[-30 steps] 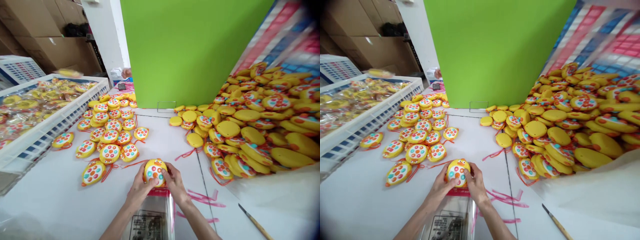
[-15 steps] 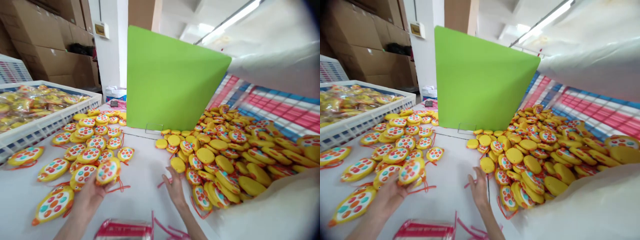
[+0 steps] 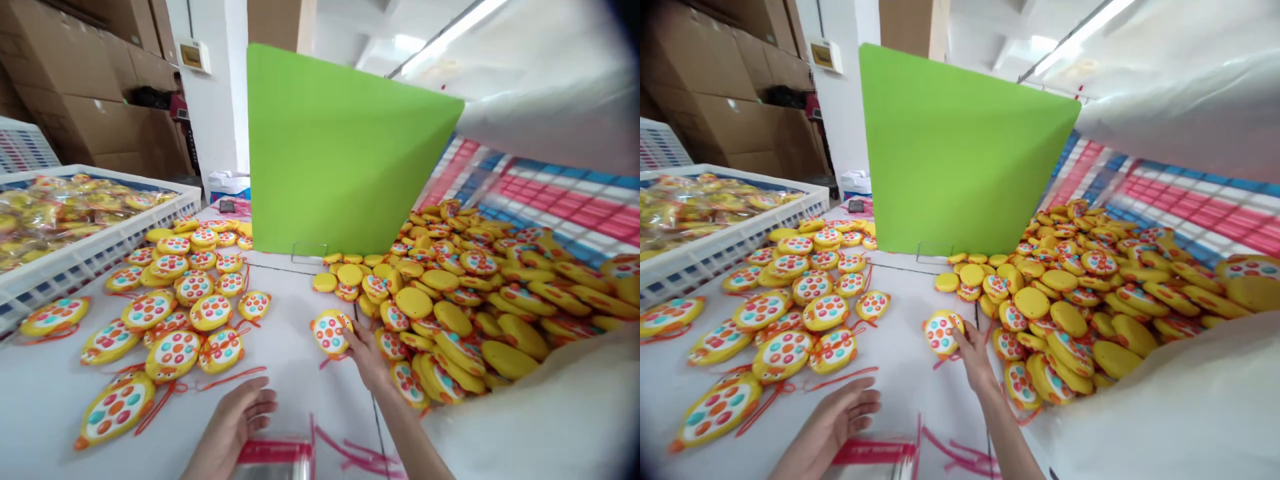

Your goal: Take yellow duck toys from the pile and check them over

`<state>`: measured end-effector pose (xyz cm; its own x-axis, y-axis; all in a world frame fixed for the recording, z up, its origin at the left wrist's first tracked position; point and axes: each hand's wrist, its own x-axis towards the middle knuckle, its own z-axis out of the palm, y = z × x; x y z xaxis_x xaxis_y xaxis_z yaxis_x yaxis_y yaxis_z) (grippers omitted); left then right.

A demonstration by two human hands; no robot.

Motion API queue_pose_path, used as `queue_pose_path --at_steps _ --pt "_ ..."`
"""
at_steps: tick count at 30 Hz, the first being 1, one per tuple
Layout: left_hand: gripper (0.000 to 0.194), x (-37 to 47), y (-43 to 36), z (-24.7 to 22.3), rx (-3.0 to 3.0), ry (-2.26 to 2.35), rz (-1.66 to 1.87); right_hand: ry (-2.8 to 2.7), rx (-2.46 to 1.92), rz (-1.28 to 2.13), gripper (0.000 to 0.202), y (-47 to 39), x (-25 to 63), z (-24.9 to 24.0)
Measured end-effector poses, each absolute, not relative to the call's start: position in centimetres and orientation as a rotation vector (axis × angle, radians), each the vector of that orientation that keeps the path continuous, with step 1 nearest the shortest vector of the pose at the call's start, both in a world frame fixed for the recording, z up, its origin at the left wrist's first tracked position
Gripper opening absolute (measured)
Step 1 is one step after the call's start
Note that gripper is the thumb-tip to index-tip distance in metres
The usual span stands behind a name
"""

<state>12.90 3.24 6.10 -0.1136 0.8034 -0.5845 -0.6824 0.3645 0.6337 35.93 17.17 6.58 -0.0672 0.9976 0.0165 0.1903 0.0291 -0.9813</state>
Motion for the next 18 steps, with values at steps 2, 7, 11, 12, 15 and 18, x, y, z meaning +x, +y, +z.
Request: queue_pose_path --at_steps 2,7,11,12,15,18 --pt "0.037 14.7 3.3 6.4 0.251 1.073 1.211 -1.282 -1.214 1.357 0.038 14.2 34.0 6.7" --pt "0.043 16.4 3.7 7.6 0.495 1.060 1.237 -0.953 -0.984 1.717 0.040 9.5 31.5 7.2" --pt "0.043 16.0 3.6 7.6 0.569 1.122 1.223 -1.006 -0.997 1.735 0.044 8.1 30.8 7.1" --pt "0.045 16.0 3.5 7.4 0.566 1.135 1.226 -1.022 -0.969 1.731 0.044 7.7 30.6 7.0" --pt "0.048 16.1 3.3 7.0 0.557 1.162 1.288 -0.978 -0.888 1.699 0.038 6.5 29.5 6.5" --pt "0.054 16.5 3.0 6.9 0.585 1.224 1.311 -0.973 -0.924 1.618 0.031 5.5 29.0 5.9"
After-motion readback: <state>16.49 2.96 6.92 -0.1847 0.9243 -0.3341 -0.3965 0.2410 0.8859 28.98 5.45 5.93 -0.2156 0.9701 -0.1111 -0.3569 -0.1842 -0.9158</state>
